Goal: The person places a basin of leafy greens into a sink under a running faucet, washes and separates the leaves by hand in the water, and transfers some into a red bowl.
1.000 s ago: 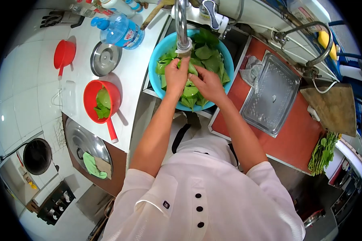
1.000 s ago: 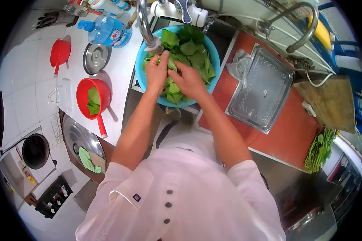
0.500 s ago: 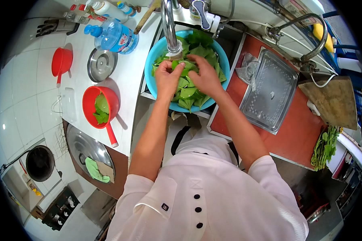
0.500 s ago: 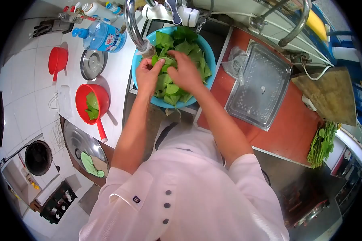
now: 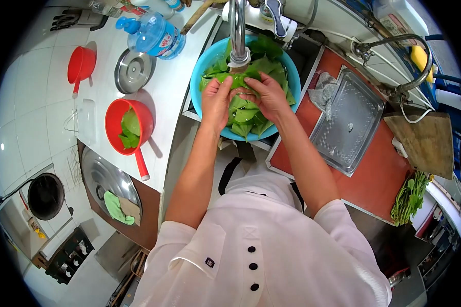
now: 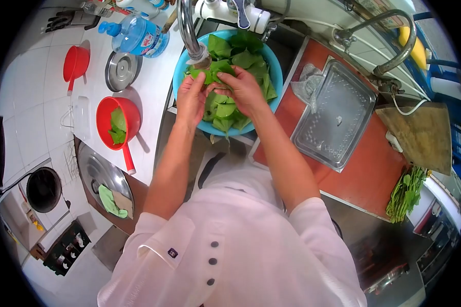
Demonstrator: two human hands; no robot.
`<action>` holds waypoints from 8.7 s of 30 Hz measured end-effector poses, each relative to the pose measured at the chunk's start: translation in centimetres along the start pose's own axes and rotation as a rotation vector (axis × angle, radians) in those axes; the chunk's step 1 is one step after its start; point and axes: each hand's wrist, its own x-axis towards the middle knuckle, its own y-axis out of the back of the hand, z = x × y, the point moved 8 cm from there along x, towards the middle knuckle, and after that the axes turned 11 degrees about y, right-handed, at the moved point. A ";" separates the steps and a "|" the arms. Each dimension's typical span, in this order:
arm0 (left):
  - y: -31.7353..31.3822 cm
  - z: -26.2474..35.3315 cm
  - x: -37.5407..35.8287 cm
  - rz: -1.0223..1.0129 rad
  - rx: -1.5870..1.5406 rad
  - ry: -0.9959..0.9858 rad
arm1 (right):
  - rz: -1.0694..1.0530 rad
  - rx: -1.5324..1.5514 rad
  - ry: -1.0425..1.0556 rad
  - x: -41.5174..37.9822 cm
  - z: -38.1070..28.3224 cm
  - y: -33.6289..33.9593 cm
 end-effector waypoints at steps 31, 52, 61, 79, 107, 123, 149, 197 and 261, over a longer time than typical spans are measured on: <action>-0.6 -2.1 1.3 0.118 -0.076 0.268 | -0.356 -1.353 1.021 -3.7 -5.5 -6.7; -3.5 -0.4 1.8 -0.147 -0.037 0.245 | 0.031 -1.451 0.950 0.4 -18.9 -7.1; -2.0 -1.6 2.6 -0.138 0.034 0.253 | 0.173 -0.930 0.619 -0.2 -11.0 0.8; -2.8 -1.5 3.0 -0.022 -0.053 0.129 | 0.181 -0.013 0.121 1.4 0.8 3.6; 8.1 22.6 -12.8 0.750 1.442 -0.764 | -0.047 -1.378 0.332 -0.2 -0.6 4.8; 8.1 12.8 -10.0 0.578 1.586 -0.706 | -0.297 -1.809 0.253 2.4 4.3 4.6; 0.2 1.7 2.1 0.205 0.654 -0.084 | -0.207 -0.532 0.128 2.5 0.9 -1.4; -1.8 -4.8 4.0 0.041 -0.008 0.389 | 0.141 -0.997 0.439 -0.2 -4.6 2.9; 18.5 18.1 -9.8 0.868 1.721 -0.293 | 0.097 -0.957 0.458 4.2 -3.7 4.4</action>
